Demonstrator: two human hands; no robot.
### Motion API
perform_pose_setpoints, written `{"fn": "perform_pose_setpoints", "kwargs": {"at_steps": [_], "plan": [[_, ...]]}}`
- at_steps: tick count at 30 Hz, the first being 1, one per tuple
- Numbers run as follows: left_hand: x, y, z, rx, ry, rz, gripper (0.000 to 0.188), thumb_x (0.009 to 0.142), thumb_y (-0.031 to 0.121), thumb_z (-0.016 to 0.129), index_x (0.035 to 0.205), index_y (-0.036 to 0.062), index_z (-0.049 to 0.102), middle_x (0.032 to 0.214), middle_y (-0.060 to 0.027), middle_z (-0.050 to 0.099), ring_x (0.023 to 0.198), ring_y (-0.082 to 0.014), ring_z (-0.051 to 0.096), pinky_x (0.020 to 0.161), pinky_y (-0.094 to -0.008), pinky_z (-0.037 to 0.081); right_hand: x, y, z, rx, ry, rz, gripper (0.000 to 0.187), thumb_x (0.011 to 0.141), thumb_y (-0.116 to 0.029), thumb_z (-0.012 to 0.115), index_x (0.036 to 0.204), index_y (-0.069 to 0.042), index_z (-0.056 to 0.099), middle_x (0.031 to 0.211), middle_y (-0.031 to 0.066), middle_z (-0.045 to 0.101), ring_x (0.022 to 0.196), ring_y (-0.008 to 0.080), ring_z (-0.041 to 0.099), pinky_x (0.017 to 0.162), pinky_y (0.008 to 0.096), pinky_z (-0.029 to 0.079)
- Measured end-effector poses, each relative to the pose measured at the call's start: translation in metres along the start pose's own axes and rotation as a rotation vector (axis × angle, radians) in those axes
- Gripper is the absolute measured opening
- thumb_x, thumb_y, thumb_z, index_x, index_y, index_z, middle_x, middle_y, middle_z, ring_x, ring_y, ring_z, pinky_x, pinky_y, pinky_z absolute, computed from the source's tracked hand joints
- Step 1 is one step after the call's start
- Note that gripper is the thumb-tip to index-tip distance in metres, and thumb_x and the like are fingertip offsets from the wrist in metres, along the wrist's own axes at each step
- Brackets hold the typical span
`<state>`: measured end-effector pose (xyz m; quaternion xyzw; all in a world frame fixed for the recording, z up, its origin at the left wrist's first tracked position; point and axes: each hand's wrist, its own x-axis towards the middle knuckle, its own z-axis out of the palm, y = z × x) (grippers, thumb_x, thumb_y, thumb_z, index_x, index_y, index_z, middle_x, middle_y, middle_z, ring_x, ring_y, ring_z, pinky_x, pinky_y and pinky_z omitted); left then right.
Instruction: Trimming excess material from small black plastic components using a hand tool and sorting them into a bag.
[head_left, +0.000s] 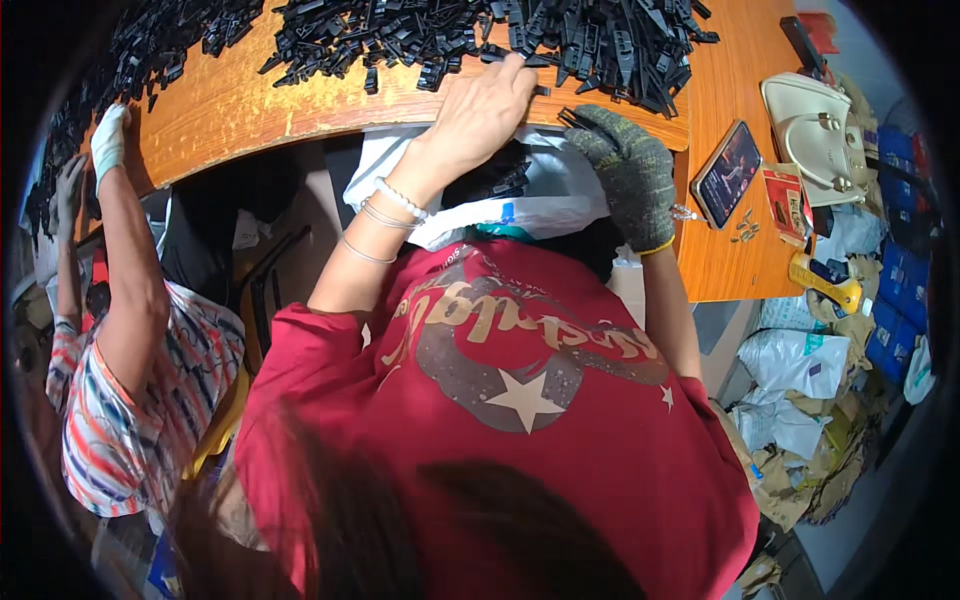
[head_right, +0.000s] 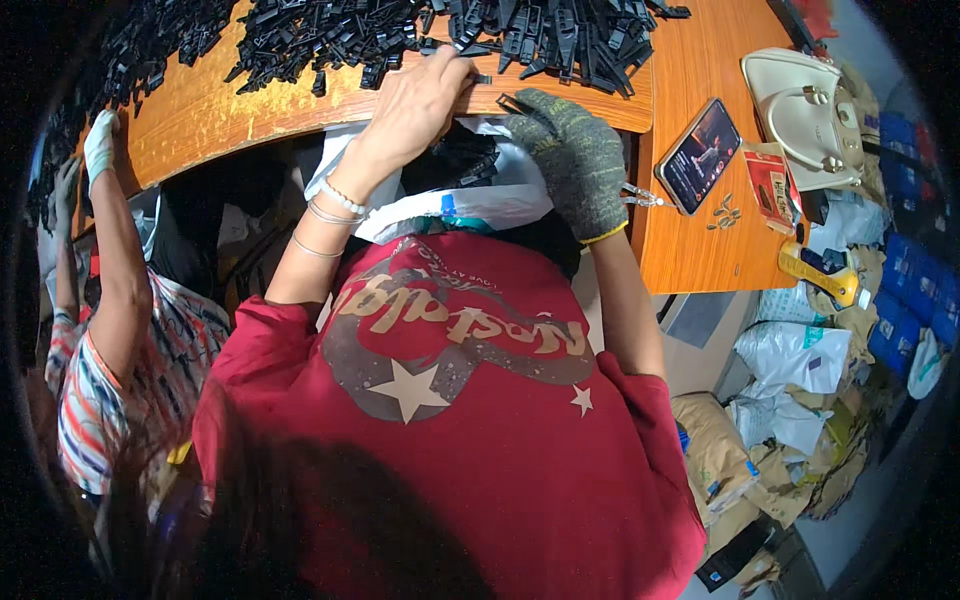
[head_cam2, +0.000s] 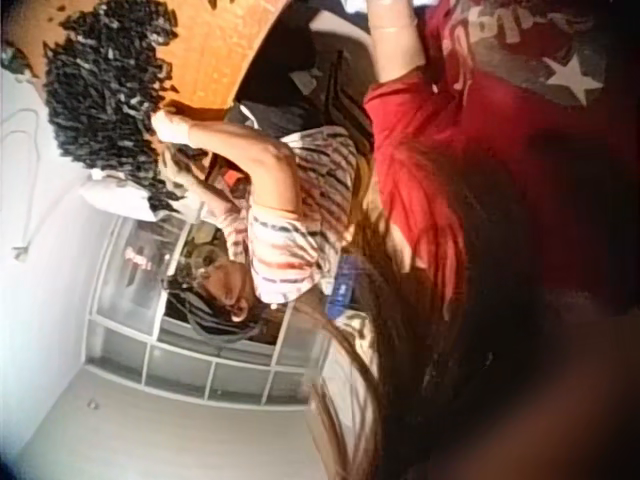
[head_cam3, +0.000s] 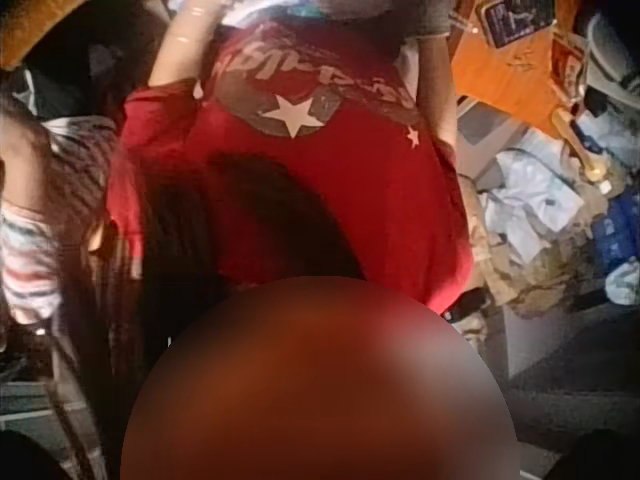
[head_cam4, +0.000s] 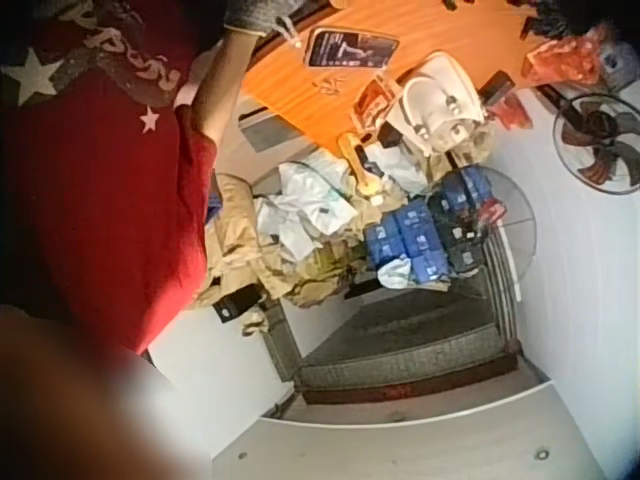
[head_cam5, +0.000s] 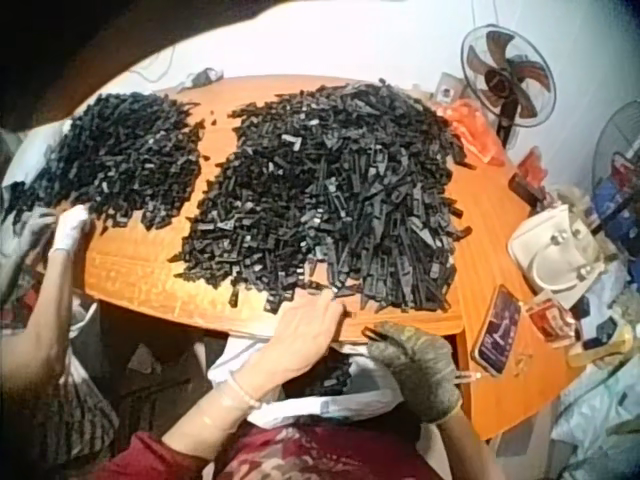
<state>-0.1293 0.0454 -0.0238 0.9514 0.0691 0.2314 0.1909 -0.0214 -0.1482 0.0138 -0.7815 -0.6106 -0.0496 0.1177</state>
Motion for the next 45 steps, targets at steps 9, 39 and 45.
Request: {"fn": "perform_pose_setpoints", "kwargs": {"at_steps": [9,39,45], "plan": [[-0.005,-0.01,0.004,-0.144,0.055,0.15,0.027,0.075,0.004,0.064,0.1,0.0061,0.053,0.089,-0.0077,0.051,0.076,-0.0269,0.058,0.061,-0.0366,0.044,0.028,0.007,-0.002,-0.03,-0.068,-0.095,0.027,0.077,-0.01,0.062,0.102,-0.018,0.069,0.11,0.0055,0.065,0.099,0.0258,0.063,0.083,0.037,0.051],[-0.008,-0.001,-0.006,-0.22,0.129,0.177,0.017,0.074,-0.001,0.057,0.09,0.0011,0.051,0.092,-0.0141,0.049,0.083,-0.0333,0.056,0.068,-0.0403,0.047,0.041,-0.014,-0.01,0.077,-0.034,0.045,0.024,0.081,-0.029,0.066,0.094,-0.01,0.067,0.085,0.0097,0.065,0.08,0.0289,0.065,0.068,0.0385,0.051],[-0.029,0.01,-0.027,-1.58,-0.233,-0.379,0.019,0.095,0.015,0.055,0.102,-0.0028,0.053,0.086,-0.0124,0.064,0.07,-0.0192,0.067,0.059,-0.0292,0.055,0.01,-0.042,-0.035,0.942,-0.051,0.539,0.031,0.082,-0.012,0.067,0.112,-0.008,0.066,0.088,0.0052,0.067,0.07,0.0141,0.063,0.061,0.0268,0.049]]}}
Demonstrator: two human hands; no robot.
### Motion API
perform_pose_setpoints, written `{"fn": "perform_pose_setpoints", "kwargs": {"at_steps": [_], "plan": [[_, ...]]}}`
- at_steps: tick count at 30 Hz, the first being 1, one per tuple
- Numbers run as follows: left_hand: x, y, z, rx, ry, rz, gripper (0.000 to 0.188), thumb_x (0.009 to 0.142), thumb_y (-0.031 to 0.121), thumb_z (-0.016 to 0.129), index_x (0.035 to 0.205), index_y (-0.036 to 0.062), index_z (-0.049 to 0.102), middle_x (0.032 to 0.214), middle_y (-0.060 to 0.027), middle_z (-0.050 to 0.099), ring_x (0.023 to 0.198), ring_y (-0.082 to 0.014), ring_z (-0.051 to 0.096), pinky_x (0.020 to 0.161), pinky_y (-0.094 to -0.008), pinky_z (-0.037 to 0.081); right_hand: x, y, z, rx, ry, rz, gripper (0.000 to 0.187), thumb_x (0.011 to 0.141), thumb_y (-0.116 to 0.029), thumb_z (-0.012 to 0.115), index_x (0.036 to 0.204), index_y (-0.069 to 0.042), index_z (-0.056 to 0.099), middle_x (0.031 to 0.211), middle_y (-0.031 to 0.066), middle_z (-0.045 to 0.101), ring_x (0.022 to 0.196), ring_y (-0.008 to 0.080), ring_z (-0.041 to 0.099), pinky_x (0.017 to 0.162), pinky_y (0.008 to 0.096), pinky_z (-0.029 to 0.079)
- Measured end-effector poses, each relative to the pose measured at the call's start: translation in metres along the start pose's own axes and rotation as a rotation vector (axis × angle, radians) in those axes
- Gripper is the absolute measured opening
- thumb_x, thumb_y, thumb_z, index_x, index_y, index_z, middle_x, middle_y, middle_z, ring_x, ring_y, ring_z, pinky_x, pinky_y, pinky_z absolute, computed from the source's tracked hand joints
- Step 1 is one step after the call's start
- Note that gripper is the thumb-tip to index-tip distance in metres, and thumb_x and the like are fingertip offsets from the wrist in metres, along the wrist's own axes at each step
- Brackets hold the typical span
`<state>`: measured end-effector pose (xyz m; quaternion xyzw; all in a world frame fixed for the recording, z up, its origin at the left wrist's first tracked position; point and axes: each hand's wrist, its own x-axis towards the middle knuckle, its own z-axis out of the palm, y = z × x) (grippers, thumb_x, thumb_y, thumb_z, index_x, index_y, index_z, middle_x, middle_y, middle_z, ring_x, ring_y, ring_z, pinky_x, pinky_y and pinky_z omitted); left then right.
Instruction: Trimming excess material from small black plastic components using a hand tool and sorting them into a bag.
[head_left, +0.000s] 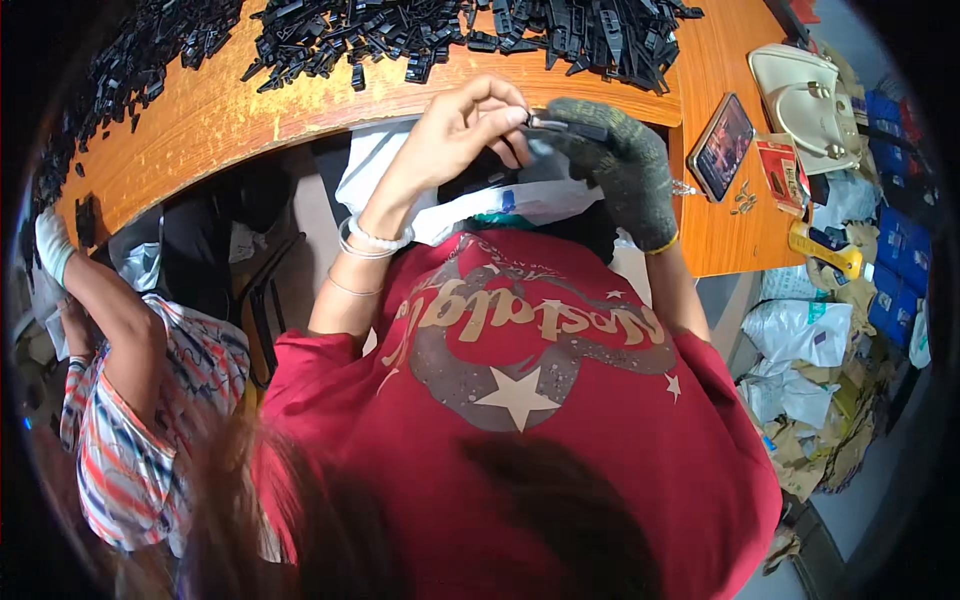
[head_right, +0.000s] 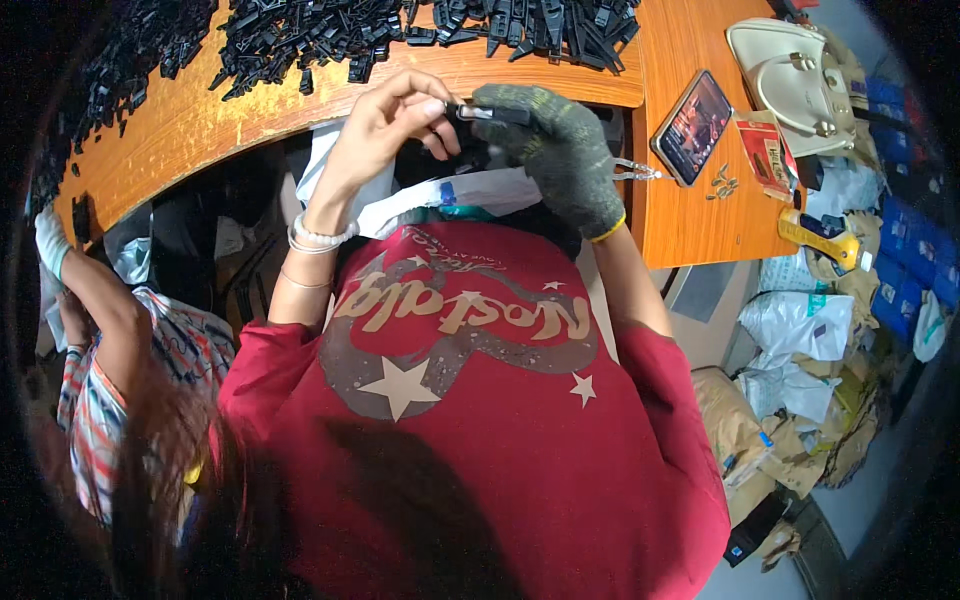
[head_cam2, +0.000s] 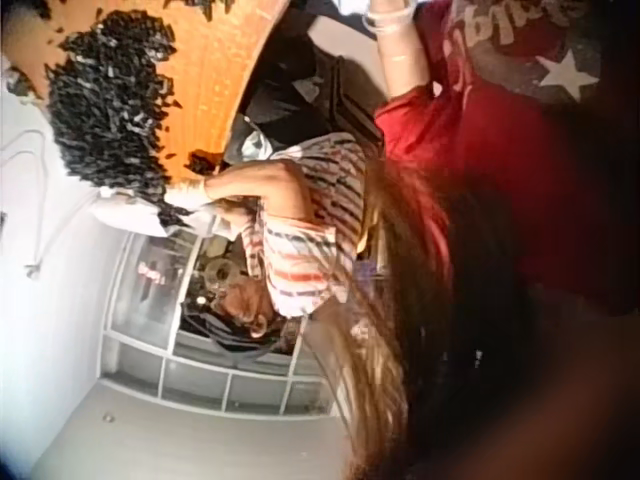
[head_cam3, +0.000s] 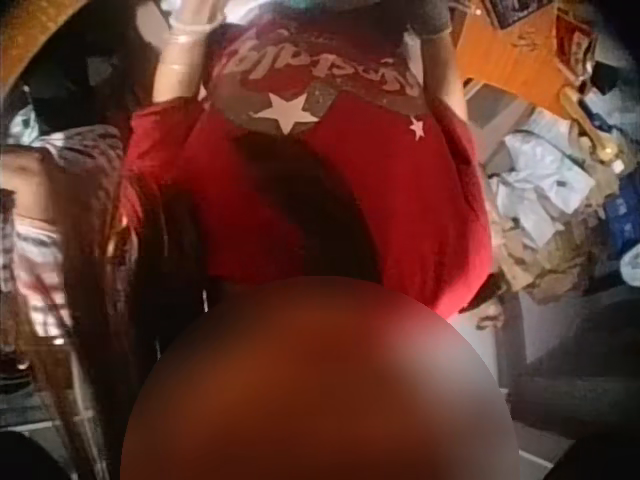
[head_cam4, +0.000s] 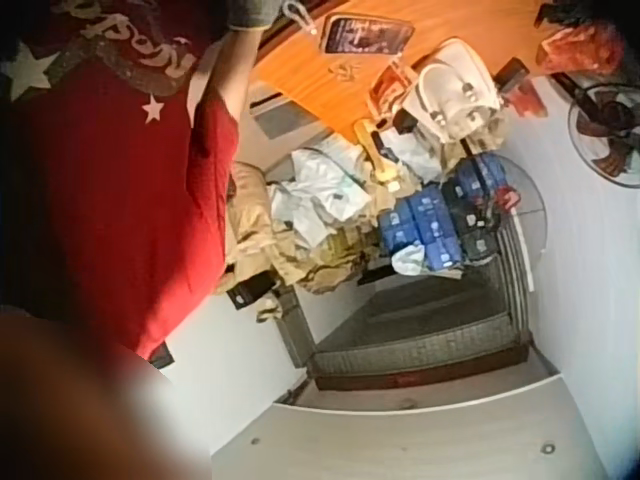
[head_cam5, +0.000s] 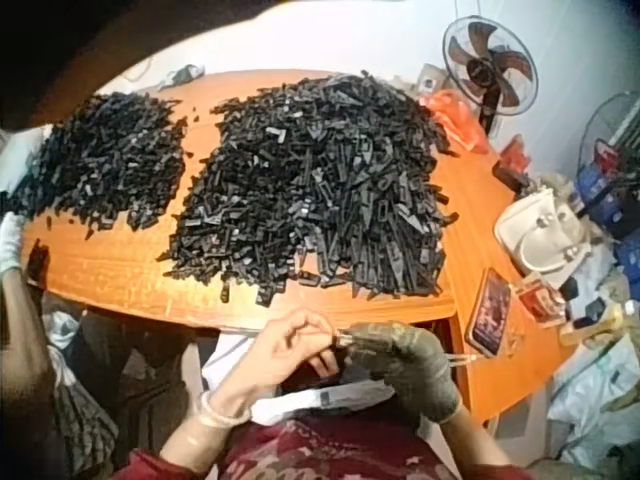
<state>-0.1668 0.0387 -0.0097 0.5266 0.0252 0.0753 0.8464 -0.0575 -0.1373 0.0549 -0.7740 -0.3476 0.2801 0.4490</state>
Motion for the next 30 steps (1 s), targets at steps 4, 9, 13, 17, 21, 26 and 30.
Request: {"fn": "perform_pose_setpoints", "kwargs": {"at_steps": [4,9,13,17,21,26,30], "plan": [[0.0,-0.001,0.008,-0.238,0.026,-0.118,0.021,0.092,0.012,0.059,0.105,-0.0039,0.055,0.081,-0.0117,0.064,0.067,-0.0214,0.067,0.057,-0.0297,0.056,-0.007,0.003,-0.005,0.207,-0.082,0.1,0.03,0.084,-0.005,0.063,0.114,-0.007,0.065,0.088,0.0004,0.067,0.069,0.0073,0.059,0.056,0.0197,0.046],[0.006,-0.002,0.024,-0.06,0.186,-0.196,0.016,0.085,0.008,0.067,0.096,0.0027,0.057,0.06,-0.0005,0.059,0.041,-0.0097,0.054,0.037,-0.0206,0.04,-0.008,0.009,0.0,0.258,-0.106,0.088,0.03,0.085,-0.003,0.06,0.114,-0.006,0.064,0.088,0.0004,0.067,0.067,0.0068,0.059,0.055,0.0193,0.045],[0.005,0.002,0.03,0.223,0.274,-0.158,0.023,0.08,0.012,0.075,0.087,0.0014,0.056,0.06,0.0003,0.057,0.041,-0.0065,0.049,0.037,-0.0201,0.036,-0.007,0.014,0.002,0.217,-0.088,0.18,0.029,0.085,-0.003,0.061,0.114,-0.006,0.064,0.087,0.001,0.067,0.067,0.0074,0.06,0.055,0.0201,0.046],[0.015,-0.011,0.018,0.847,0.331,0.181,0.027,0.076,0.02,0.078,0.074,-0.001,0.062,0.064,-0.0025,0.057,0.056,-0.0083,0.051,0.05,-0.0252,0.04,-0.006,0.012,0.009,0.129,-0.023,0.123,0.027,0.085,-0.004,0.062,0.112,-0.004,0.065,0.091,0.0023,0.067,0.07,0.0066,0.059,0.057,0.0203,0.047],[0.044,-0.001,0.003,1.18,0.515,0.493,0.016,0.079,0.015,0.071,0.083,0.0013,0.065,0.077,-0.0088,0.056,0.064,-0.0223,0.058,0.059,-0.0326,0.047,-0.008,0.025,0.015,0.268,0.08,0.037,0.027,0.089,-0.013,0.062,0.114,-0.004,0.064,0.072,-0.0033,0.058,0.055,0.0022,0.044,0.047,0.0173,0.034],[0.076,0.001,0.011,1.32,0.531,0.57,0.016,0.081,0.021,0.069,0.084,0.0064,0.066,0.082,-0.0081,0.058,0.068,-0.0277,0.063,0.058,-0.0362,0.05,-0.014,0.032,0.012,0.306,0.115,0.125,0.016,0.092,-0.013,0.059,0.1,-0.002,0.068,0.078,0.0007,0.063,0.064,0.0062,0.055,0.053,0.022,0.043],[0.096,-0.001,0.04,1.428,0.391,0.632,0.037,0.081,0.042,0.067,0.091,0.0059,0.064,0.079,-0.0081,0.059,0.061,-0.0245,0.063,0.051,-0.0335,0.049,-0.015,0.04,0.012,0.266,0.178,0.16,0.016,0.091,-0.013,0.06,0.1,-0.002,0.068,0.074,0.0007,0.062,0.057,0.0059,0.052,0.047,0.0233,0.041]]}}
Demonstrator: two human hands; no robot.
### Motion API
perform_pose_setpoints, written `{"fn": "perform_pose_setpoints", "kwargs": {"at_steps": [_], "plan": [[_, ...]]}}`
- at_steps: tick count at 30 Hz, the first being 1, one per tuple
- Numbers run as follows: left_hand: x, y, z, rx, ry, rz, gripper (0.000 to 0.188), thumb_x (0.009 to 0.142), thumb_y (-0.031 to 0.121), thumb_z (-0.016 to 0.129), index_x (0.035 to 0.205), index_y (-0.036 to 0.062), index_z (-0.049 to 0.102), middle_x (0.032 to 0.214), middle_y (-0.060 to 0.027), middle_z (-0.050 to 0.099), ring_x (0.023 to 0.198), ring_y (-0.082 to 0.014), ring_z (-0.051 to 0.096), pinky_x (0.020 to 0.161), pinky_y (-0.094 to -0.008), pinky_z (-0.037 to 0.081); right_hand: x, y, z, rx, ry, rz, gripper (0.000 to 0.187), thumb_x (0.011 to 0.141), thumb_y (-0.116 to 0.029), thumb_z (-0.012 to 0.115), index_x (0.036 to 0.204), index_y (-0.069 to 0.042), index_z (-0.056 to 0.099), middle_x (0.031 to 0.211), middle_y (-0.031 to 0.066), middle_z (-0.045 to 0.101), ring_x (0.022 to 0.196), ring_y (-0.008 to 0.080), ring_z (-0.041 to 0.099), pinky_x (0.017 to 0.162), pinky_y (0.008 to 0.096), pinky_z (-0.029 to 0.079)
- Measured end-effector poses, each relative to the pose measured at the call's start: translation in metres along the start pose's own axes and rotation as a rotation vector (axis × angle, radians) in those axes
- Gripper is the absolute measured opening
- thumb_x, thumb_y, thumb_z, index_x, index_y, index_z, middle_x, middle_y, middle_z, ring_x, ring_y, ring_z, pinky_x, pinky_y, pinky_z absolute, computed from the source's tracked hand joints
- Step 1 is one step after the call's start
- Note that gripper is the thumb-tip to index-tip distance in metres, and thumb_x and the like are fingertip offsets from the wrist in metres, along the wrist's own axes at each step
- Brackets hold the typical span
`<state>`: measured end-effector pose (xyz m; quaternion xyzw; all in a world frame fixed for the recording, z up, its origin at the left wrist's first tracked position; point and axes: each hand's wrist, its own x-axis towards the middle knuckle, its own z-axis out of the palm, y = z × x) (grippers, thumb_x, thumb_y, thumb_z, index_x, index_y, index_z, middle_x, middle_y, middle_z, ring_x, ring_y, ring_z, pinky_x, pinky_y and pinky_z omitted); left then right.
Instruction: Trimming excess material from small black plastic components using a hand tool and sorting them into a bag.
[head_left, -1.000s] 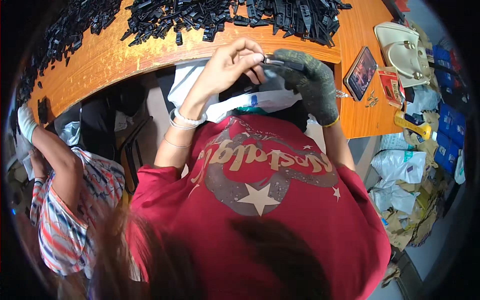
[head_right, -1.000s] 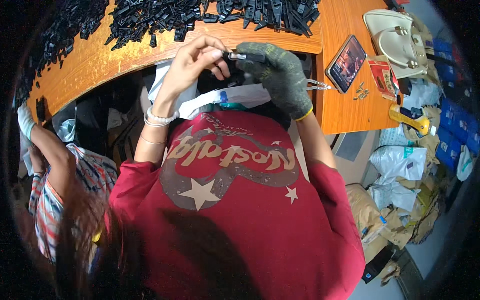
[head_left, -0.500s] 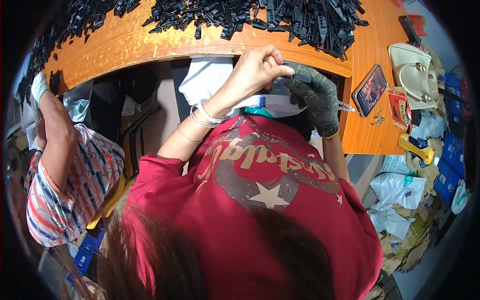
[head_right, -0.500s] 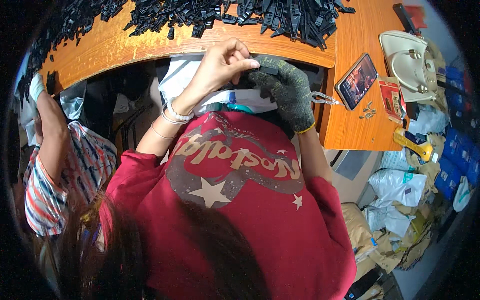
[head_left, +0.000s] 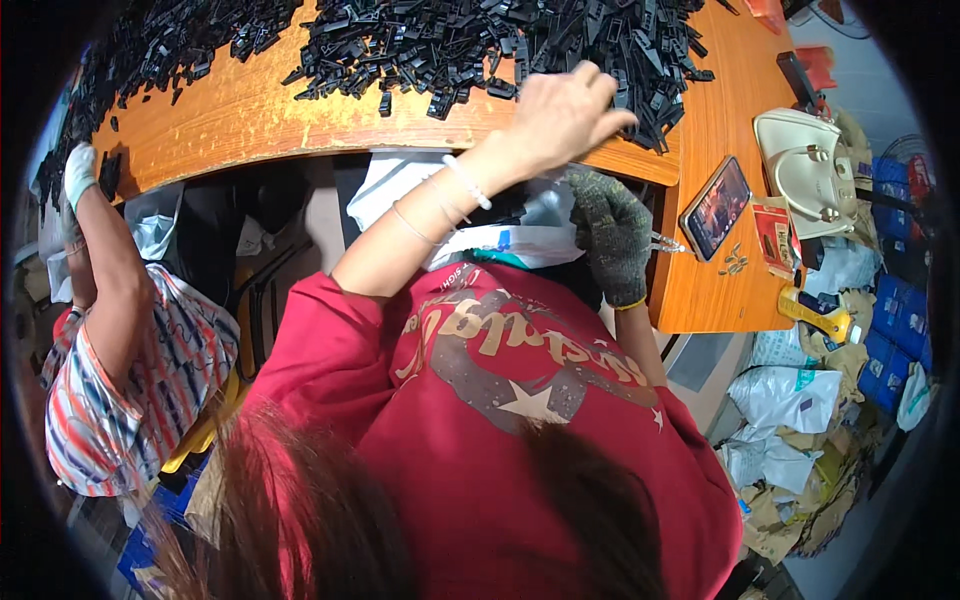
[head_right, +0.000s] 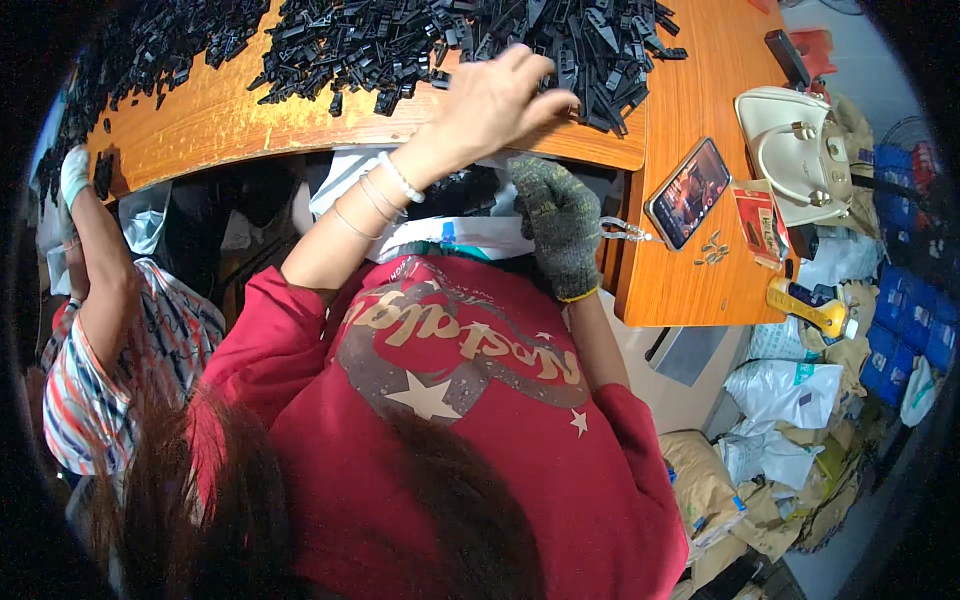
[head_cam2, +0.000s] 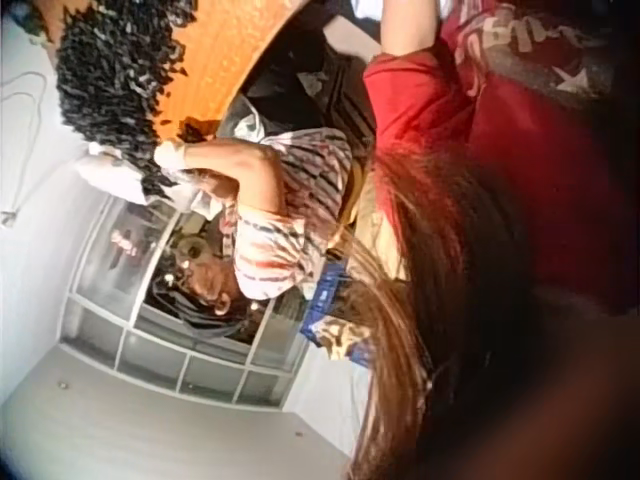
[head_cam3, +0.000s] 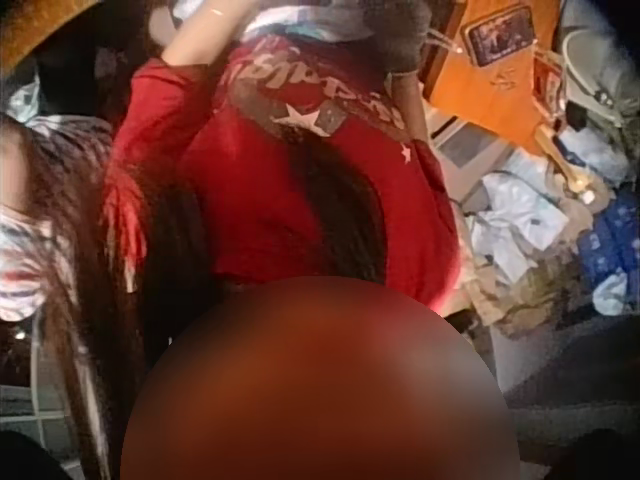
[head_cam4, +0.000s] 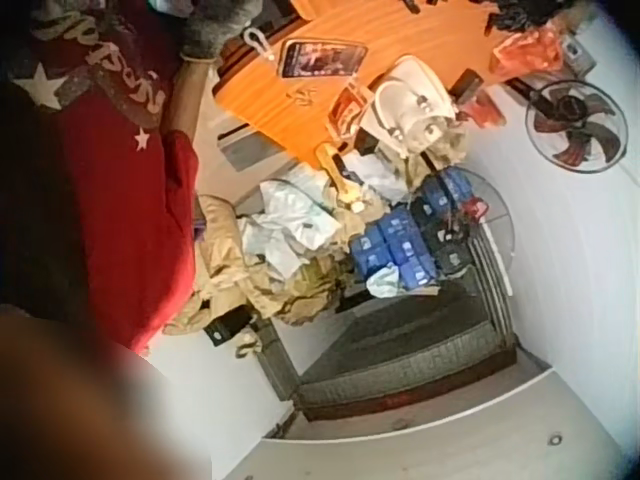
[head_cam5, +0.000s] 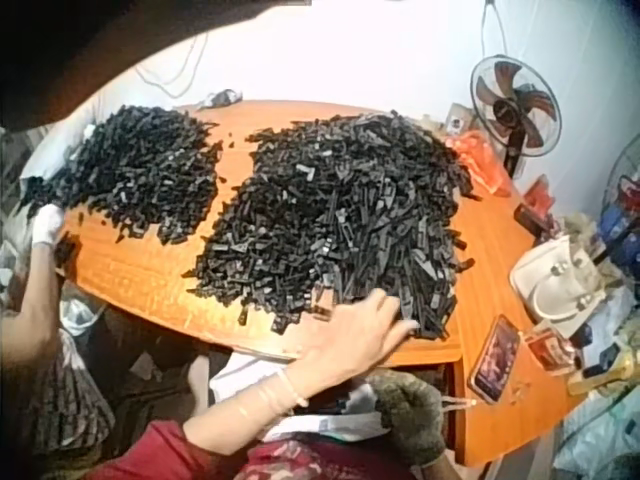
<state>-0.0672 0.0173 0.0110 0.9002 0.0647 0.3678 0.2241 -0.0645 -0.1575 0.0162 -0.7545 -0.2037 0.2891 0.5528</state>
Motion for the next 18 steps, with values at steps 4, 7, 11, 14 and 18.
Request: {"fn": "perform_pose_setpoints", "kwargs": {"at_steps": [4,7,11,14,18], "plan": [[0.003,0.008,0.012,-0.043,-0.172,0.037,0.035,0.085,0.032,0.063,0.106,0.006,0.054,0.088,-0.0123,0.056,0.065,-0.029,0.062,0.054,-0.0382,0.049,0.0,0.001,0.0,0.048,0.013,0.008,0.016,0.091,-0.013,0.059,0.1,-0.002,0.067,0.073,0.0012,0.061,0.055,0.0054,0.051,0.046,0.0226,0.041],[-0.006,0.0,0.019,-0.164,-0.072,-0.003,0.018,0.087,0.016,0.06,0.1,0.0032,0.055,0.086,-0.014,0.057,0.066,-0.0321,0.061,0.056,-0.0391,0.05,0.002,0.001,-0.002,0.056,0.027,-0.018,0.018,0.092,-0.015,0.058,0.102,-0.002,0.066,0.073,0.0016,0.061,0.054,0.0055,0.051,0.046,0.0218,0.041],[-0.011,-0.004,0.005,-0.375,0.158,-0.048,0.012,0.085,0.005,0.061,0.095,-0.0009,0.057,0.086,-0.0142,0.058,0.073,-0.0323,0.061,0.061,-0.0358,0.049,0.01,0.005,-0.007,0.116,0.013,-0.011,0.021,0.093,-0.016,0.056,0.105,-0.001,0.064,0.078,0.0038,0.061,0.056,0.0071,0.053,0.047,0.0217,0.042],[-0.028,-0.003,-0.023,-0.514,0.029,-0.041,0.012,0.082,0.002,0.063,0.092,-0.0018,0.057,0.084,-0.014,0.056,0.074,-0.0288,0.06,0.064,-0.0338,0.048,0.018,0.014,-0.013,0.363,-0.078,-0.049,0.022,0.094,-0.016,0.053,0.106,-0.001,0.064,0.082,0.0044,0.062,0.061,0.0072,0.055,0.051,0.0224,0.044],[-0.053,0.003,-0.047,-0.593,-0.286,0.033,0.014,0.078,-0.006,0.061,0.089,-0.0008,0.055,0.084,-0.0128,0.059,0.08,-0.0297,0.061,0.07,-0.0339,0.049,0.027,0.0,-0.01,-0.281,-0.126,-0.574,0.029,0.092,-0.022,0.056,0.108,0.001,0.062,0.089,0.002,0.063,0.081,0.0105,0.058,0.064,0.0234,0.048]]}}
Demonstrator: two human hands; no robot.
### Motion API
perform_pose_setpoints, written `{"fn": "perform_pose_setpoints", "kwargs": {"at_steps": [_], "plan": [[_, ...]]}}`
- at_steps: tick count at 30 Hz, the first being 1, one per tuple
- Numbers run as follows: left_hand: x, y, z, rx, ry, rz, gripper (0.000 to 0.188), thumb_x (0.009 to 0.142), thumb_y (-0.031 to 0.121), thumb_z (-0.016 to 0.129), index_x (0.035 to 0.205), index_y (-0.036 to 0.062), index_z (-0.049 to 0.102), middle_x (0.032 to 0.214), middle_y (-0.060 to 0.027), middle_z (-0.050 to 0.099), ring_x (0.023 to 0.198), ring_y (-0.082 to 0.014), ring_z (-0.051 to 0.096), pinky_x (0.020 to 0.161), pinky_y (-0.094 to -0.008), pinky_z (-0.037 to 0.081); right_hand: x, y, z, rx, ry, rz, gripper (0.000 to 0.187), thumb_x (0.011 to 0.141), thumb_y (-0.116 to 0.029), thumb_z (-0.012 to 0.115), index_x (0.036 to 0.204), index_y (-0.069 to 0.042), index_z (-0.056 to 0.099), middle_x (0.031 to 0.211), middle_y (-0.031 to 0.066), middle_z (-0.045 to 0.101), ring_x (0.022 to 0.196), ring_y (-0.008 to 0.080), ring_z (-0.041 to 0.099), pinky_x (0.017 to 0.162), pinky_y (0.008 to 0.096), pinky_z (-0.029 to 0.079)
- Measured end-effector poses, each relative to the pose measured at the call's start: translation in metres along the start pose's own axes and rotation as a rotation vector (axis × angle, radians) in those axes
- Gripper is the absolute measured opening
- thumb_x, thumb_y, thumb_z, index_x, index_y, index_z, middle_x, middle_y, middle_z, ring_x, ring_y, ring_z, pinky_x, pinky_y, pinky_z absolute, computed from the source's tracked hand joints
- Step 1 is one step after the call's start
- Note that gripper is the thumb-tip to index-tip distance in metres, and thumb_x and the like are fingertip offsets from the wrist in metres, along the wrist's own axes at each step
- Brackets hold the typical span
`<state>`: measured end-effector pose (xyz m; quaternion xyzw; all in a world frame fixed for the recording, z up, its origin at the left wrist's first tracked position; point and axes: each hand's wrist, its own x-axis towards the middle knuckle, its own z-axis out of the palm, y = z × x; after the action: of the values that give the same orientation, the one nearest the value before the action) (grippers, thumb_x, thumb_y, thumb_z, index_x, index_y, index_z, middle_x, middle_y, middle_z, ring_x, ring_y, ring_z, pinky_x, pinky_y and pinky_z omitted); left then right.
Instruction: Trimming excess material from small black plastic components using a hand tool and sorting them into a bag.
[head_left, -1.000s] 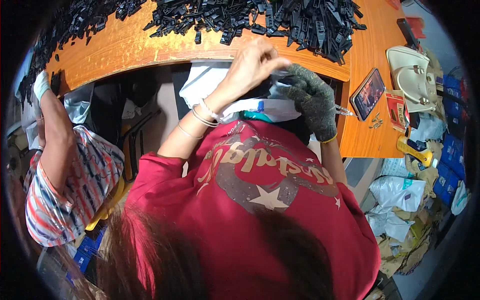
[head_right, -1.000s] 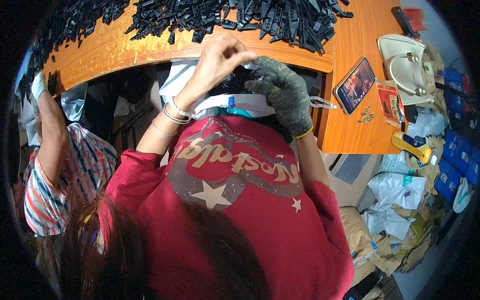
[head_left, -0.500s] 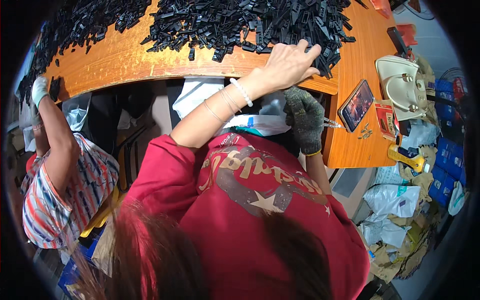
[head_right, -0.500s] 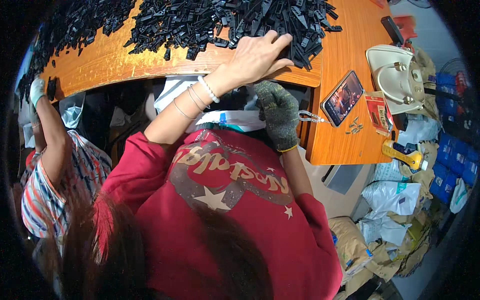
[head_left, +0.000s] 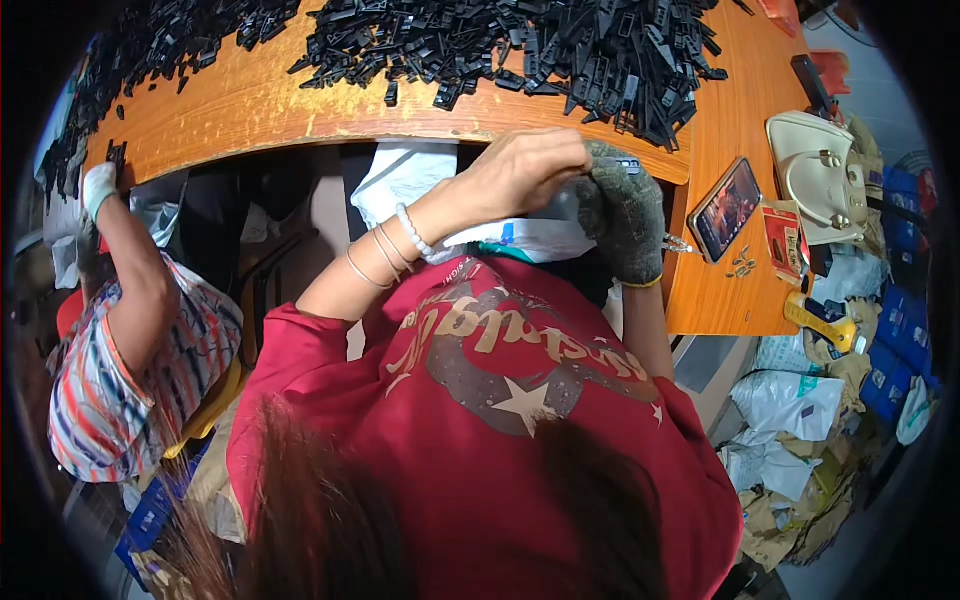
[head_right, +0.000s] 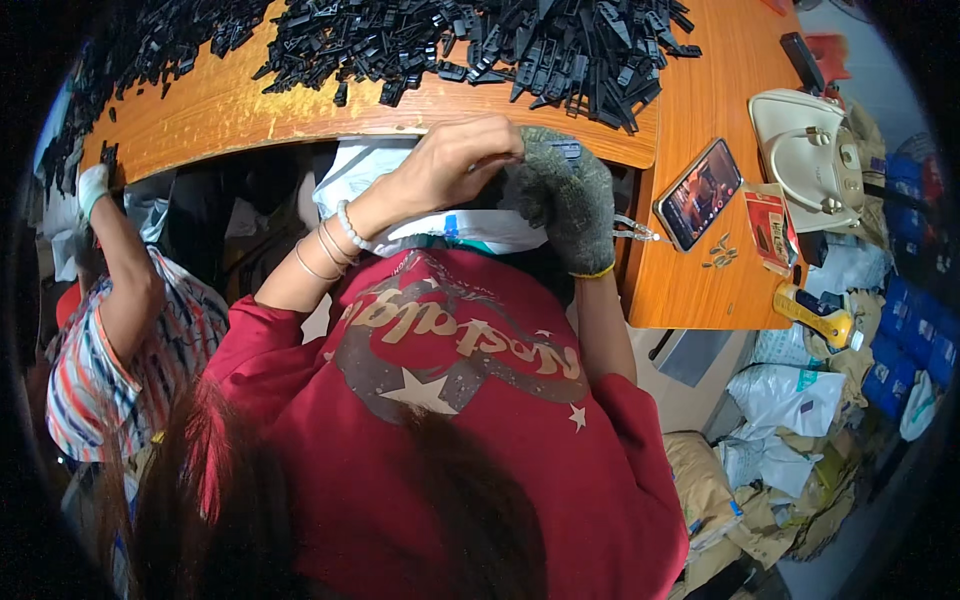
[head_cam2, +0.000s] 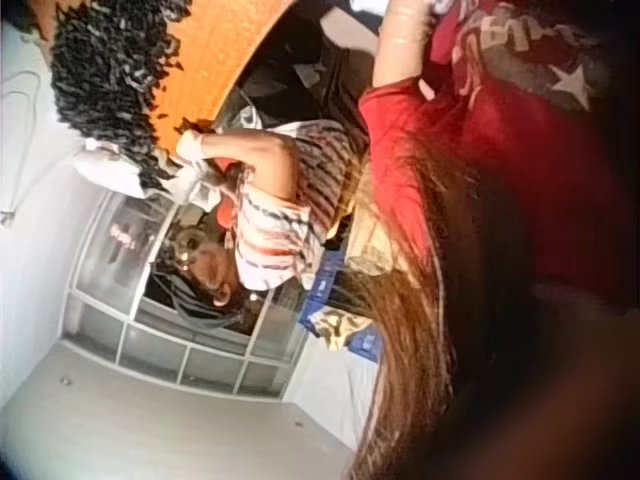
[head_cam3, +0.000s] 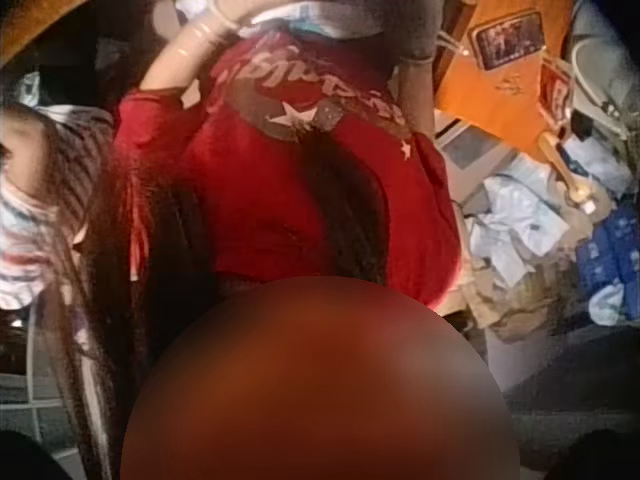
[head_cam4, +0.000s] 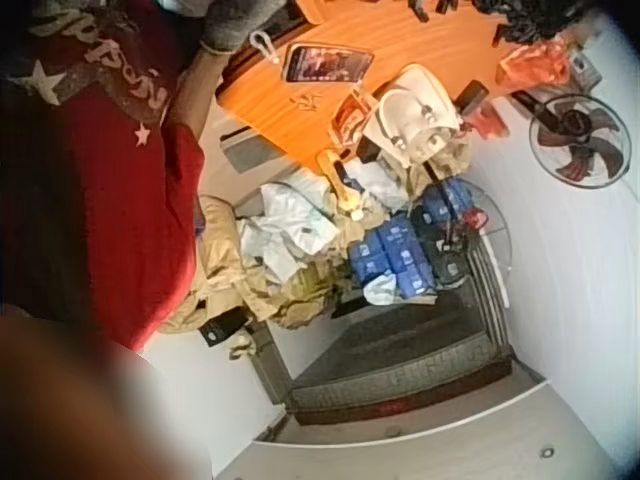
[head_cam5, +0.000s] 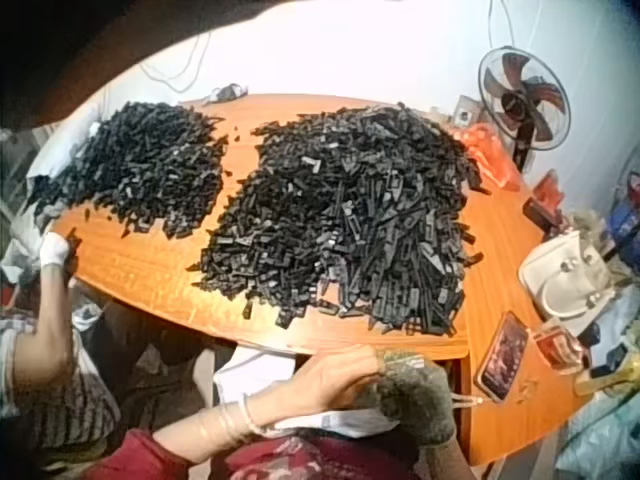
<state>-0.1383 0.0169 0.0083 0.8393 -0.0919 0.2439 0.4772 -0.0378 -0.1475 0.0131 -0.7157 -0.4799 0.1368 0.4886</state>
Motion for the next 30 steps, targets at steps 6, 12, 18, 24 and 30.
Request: {"fn": "perform_pose_setpoints", "kwargs": {"at_steps": [6,12,18,24,30], "plan": [[0.013,-0.023,-0.007,0.171,0.208,-0.051,0.013,0.083,0.007,0.063,0.092,0.0004,0.058,0.085,-0.0135,0.059,0.074,-0.0307,0.062,0.064,-0.0356,0.05,0.008,-0.008,0.003,0.705,0.099,0.585,0.03,0.088,-0.018,0.059,0.108,0.004,0.062,0.096,0.0058,0.065,0.076,0.0102,0.062,0.066,0.0242,0.05],[0.034,-0.049,-0.019,0.727,0.222,-0.236,0.015,0.08,0.015,0.065,0.085,0.0006,0.063,0.087,-0.0131,0.057,0.068,-0.0328,0.061,0.06,-0.0406,0.05,0.011,0.015,-0.002,-0.364,0.08,-0.331,0.026,0.088,-0.014,0.058,0.109,0.001,0.063,0.093,0.0055,0.067,0.064,0.0133,0.063,0.056,0.0261,0.051],[0.03,-0.045,-0.016,0.664,0.202,-0.177,0.016,0.082,0.016,0.064,0.088,0.0019,0.062,0.084,-0.0119,0.056,0.07,-0.0317,0.061,0.061,-0.0403,0.05,0.009,-0.011,0.006,0.499,0.27,0.637,0.027,0.085,-0.012,0.062,0.109,0.002,0.063,0.094,0.0056,0.066,0.066,0.0114,0.063,0.052,0.0226,0.049],[0.008,-0.029,-0.001,0.398,0.245,-0.138,0.019,0.08,0.018,0.067,0.089,0.0027,0.06,0.078,-0.0092,0.056,0.064,-0.0242,0.059,0.058,-0.0342,0.048,0.014,-0.015,0.007,0.464,0.252,0.623,0.032,0.083,-0.016,0.065,0.107,0.004,0.062,0.088,0.0078,0.067,0.065,0.0111,0.062,0.056,0.0229,0.05],[0.009,-0.027,-0.002,-0.102,0.196,-0.401,0.02,0.085,0.012,0.066,0.098,-0.0009,0.059,0.063,-0.0049,0.058,0.057,-0.0076,0.053,0.053,-0.0242,0.043,0.013,-0.016,0.007,0.45,0.256,0.636,0.033,0.084,-0.016,0.066,0.109,0.004,0.061,0.088,0.0089,0.067,0.066,0.0118,0.063,0.057,0.0241,0.051]]}}
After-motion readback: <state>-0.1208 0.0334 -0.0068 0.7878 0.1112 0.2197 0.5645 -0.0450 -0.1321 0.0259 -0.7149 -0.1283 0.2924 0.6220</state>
